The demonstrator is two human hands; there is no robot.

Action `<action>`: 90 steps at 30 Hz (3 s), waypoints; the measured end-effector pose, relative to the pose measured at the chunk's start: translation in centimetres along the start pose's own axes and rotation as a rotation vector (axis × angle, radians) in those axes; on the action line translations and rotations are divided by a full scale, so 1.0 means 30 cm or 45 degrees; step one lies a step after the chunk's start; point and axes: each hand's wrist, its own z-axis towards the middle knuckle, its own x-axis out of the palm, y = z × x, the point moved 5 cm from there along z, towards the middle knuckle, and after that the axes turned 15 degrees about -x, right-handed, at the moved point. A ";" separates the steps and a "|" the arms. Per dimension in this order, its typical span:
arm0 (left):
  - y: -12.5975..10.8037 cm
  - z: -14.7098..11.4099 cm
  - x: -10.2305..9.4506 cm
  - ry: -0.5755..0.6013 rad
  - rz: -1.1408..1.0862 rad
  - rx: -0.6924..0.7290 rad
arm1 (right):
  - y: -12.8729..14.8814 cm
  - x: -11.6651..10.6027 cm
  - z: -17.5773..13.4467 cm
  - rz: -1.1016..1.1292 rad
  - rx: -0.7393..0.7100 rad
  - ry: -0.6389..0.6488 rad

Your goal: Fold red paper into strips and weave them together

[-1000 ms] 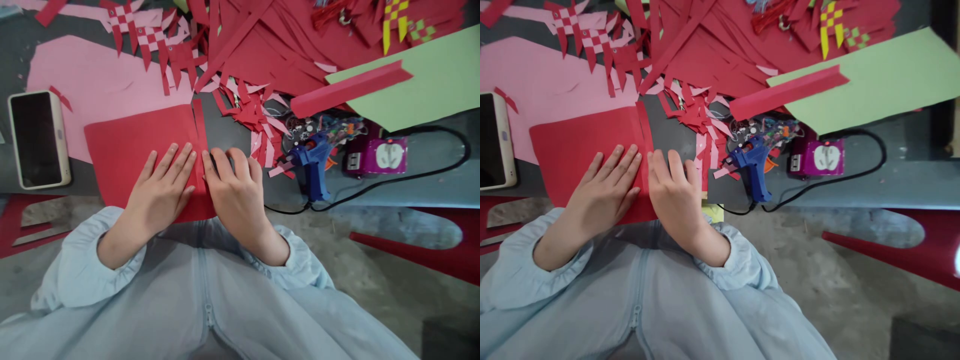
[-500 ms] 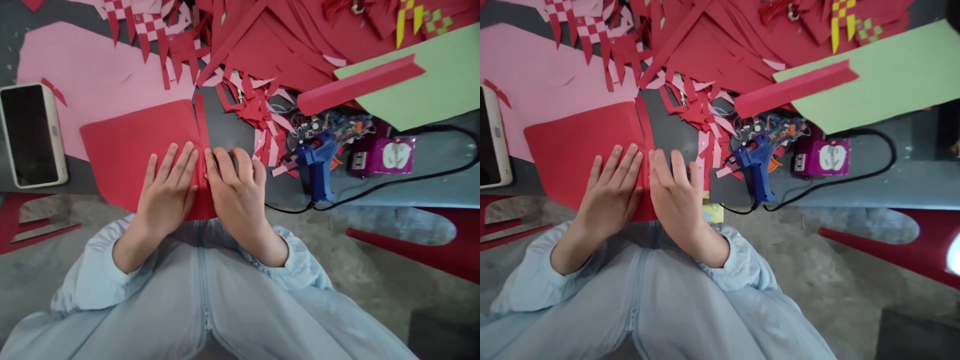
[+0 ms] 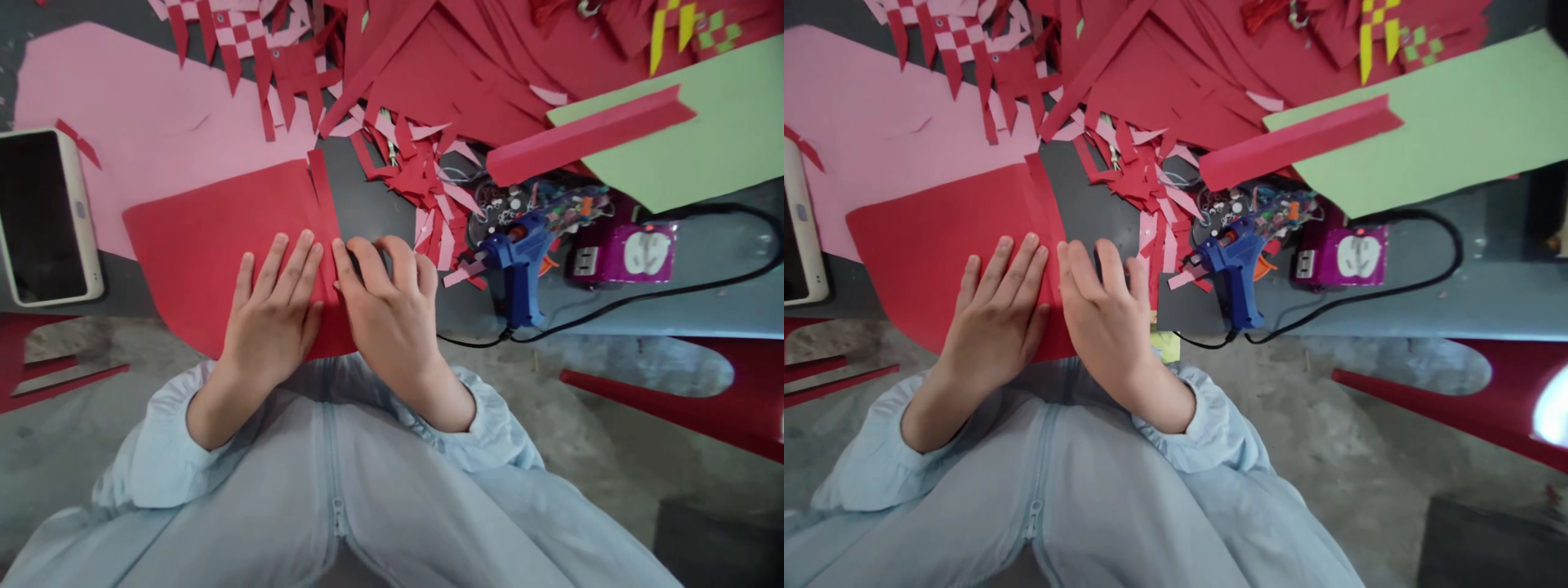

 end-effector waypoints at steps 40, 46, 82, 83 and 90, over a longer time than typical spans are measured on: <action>-0.026 -0.012 0.027 -0.105 -0.103 -0.173 | 0.017 -0.007 0.020 -0.231 -0.020 -0.115; -0.030 -0.008 0.022 -0.088 -0.124 -0.171 | 0.011 0.000 0.020 -0.092 0.019 -0.052; 0.009 0.170 -0.156 0.004 0.067 -0.180 | -0.035 0.017 0.032 0.131 0.088 -0.161; 0.011 0.189 -0.149 -0.024 0.070 -0.213 | -0.035 0.017 0.032 0.129 0.085 -0.156; 0.032 0.254 -0.121 -0.155 0.105 -0.314 | -0.028 0.018 0.032 0.118 0.059 -0.156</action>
